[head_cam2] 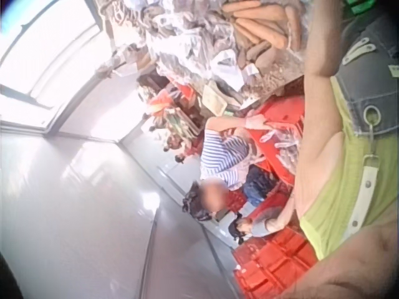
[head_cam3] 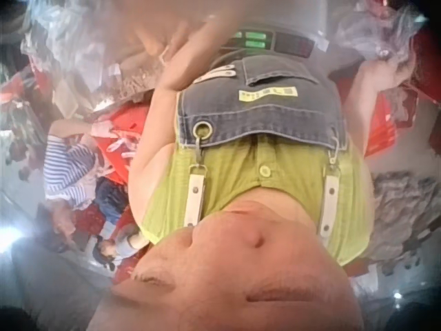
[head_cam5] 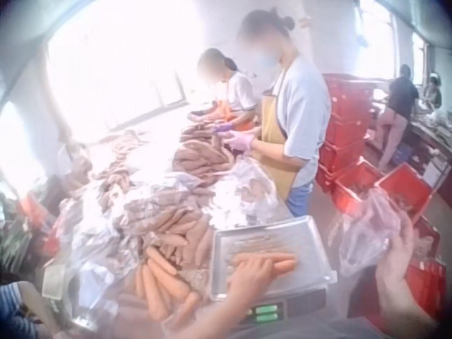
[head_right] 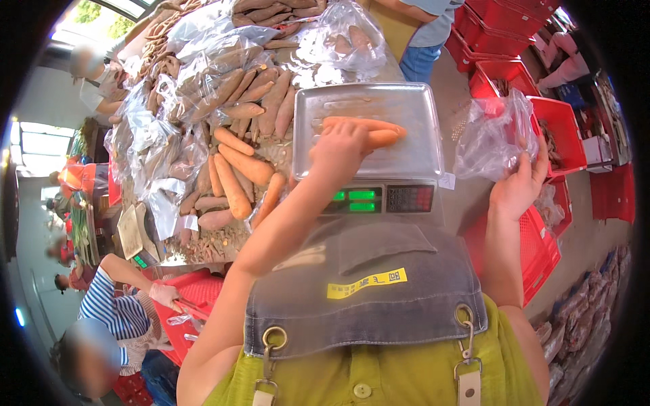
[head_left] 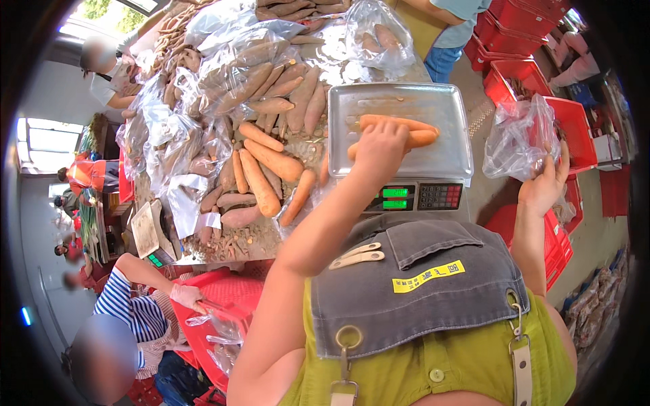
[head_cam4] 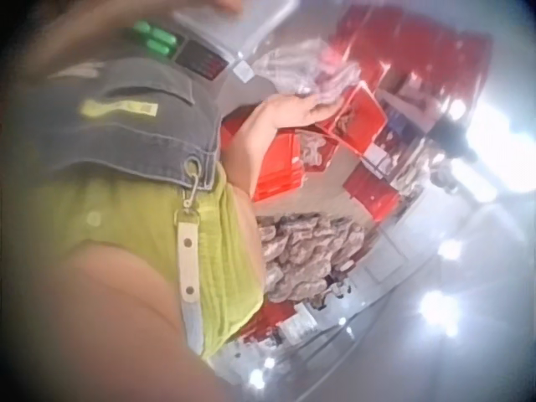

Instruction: The person weighs sweet potatoes on a digital scale, places them into plastic bags, and puts the bags into red crates. The process is repeated multiple times with different quantities of sweet potatoes.

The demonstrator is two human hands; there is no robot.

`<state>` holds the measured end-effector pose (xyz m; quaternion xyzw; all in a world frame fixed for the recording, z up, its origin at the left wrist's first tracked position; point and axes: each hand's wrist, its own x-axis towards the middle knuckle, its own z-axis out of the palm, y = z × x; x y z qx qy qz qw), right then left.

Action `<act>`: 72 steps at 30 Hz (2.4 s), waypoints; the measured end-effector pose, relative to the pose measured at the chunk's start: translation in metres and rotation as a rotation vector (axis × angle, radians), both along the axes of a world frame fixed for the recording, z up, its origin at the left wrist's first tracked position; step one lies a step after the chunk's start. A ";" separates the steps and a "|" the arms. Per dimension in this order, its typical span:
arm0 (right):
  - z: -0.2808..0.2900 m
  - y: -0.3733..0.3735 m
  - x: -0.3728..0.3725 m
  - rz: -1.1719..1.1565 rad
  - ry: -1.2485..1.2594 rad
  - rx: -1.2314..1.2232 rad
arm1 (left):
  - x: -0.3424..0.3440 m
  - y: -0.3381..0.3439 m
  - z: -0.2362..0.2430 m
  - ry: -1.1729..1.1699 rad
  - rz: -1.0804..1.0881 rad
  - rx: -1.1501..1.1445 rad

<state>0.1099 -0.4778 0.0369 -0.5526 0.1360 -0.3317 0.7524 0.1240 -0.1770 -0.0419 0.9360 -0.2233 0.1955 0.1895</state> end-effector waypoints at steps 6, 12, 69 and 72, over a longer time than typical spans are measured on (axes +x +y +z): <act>-0.030 0.022 0.014 0.374 -0.118 -0.933 | -0.056 0.128 0.038 0.248 0.840 -0.304; -0.065 0.102 0.067 0.660 0.031 -1.448 | -0.121 0.246 -0.041 0.677 1.085 -0.403; 0.021 -0.029 -0.046 -0.106 0.067 -0.123 | -0.134 0.221 -0.064 0.242 0.409 0.010; 0.015 -0.040 -0.054 -0.095 0.001 -0.149 | -0.110 0.265 -0.063 0.168 0.989 -0.618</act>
